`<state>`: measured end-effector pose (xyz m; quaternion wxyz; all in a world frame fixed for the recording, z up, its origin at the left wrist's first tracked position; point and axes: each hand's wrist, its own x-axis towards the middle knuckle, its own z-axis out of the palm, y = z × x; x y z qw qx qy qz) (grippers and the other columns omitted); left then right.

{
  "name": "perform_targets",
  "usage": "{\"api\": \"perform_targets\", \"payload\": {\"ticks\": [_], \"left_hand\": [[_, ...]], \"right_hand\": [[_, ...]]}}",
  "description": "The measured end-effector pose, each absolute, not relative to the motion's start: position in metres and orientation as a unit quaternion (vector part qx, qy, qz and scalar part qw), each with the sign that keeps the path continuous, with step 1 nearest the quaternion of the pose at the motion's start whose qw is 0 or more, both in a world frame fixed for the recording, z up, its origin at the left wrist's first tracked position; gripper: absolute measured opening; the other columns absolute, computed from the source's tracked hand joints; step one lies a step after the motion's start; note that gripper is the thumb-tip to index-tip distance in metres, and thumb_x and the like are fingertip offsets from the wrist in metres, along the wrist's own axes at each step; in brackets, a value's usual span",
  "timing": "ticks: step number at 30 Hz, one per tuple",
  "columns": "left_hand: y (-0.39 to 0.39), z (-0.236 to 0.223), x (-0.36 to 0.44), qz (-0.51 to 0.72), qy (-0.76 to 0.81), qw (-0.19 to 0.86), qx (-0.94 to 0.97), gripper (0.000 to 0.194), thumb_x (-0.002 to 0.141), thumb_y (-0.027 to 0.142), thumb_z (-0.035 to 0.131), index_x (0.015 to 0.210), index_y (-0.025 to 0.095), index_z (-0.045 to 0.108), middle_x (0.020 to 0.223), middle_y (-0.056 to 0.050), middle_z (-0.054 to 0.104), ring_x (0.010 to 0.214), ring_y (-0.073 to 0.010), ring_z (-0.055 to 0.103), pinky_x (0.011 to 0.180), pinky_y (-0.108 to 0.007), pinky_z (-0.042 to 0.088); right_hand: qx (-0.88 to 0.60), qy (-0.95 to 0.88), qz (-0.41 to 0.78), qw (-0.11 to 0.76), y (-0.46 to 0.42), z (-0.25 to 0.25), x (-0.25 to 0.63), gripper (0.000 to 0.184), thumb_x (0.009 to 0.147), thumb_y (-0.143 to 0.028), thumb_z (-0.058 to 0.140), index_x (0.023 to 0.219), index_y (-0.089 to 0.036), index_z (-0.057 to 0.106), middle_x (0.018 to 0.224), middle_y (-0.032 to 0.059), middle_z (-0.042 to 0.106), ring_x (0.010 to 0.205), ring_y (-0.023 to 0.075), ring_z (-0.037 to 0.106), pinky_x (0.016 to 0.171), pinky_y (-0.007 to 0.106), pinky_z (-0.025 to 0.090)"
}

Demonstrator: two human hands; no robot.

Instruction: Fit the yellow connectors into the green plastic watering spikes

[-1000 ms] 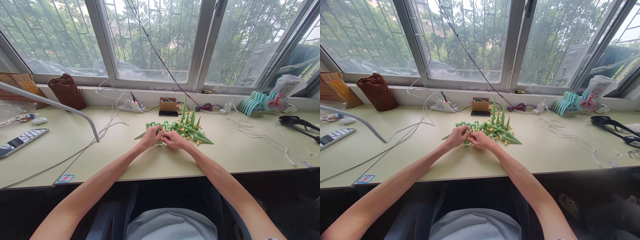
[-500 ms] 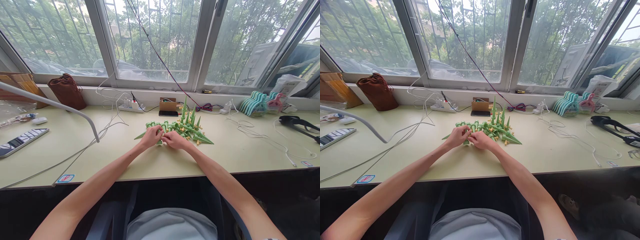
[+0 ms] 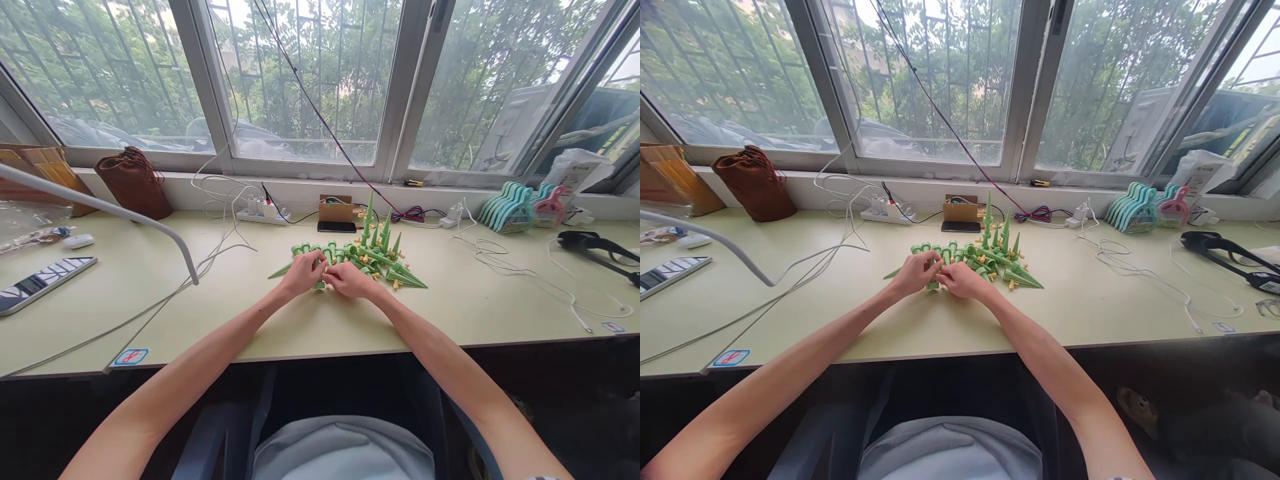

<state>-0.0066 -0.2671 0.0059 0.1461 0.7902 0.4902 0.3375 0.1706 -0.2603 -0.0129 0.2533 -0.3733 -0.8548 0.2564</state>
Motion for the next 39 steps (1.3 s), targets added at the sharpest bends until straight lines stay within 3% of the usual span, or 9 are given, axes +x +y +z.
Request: {"api": "perform_targets", "payload": {"ticks": [10,17,25,39], "left_hand": [[-0.2662,0.0044,-0.0069,0.338,0.488,0.147,0.791,0.016,0.089,0.031,0.051,0.081,0.02,0.061,0.059,0.002,0.054,0.055,-0.0149,0.047,0.06,-0.028,0.039],[-0.266,0.0044,-0.0072,0.341,0.483,0.142,0.794,0.015,0.089,0.03,0.052,0.082,0.02,0.062,0.058,0.003,0.053,0.054,-0.0148,0.047,0.061,-0.028,0.039],[-0.2664,0.0047,-0.0062,0.339,0.484,0.15,0.793,0.016,0.089,0.03,0.051,0.081,0.02,0.061,0.058,0.003,0.054,0.053,-0.0146,0.047,0.06,-0.028,0.039],[-0.2654,0.0037,-0.0073,0.335,0.482,0.142,0.797,0.018,0.089,0.032,0.051,0.082,0.02,0.062,0.057,0.003,0.053,0.054,-0.0153,0.047,0.06,-0.028,0.039]], "right_hand": [[-0.37,-0.855,0.248,0.266,-0.2627,-0.0106,0.1714,0.022,0.093,-0.028,0.056,0.075,-0.017,0.057,0.062,-0.0034,0.053,0.058,0.0095,0.042,0.059,0.024,0.03],[-0.373,-0.857,0.254,0.249,-0.2603,-0.0136,0.171,0.032,0.097,-0.027,0.05,0.067,-0.016,0.054,0.056,-0.0024,0.052,0.057,0.0101,0.044,0.06,0.024,0.031],[-0.365,-0.856,0.252,0.266,-0.2626,-0.0104,0.1714,0.025,0.093,-0.03,0.056,0.072,-0.017,0.056,0.061,-0.0029,0.054,0.059,0.0096,0.044,0.06,0.024,0.03],[-0.383,-0.851,0.271,0.235,-0.2638,-0.0084,0.1699,0.032,0.097,-0.027,0.05,0.067,-0.016,0.057,0.055,-0.0019,0.053,0.056,0.0101,0.045,0.059,0.024,0.032]]}}
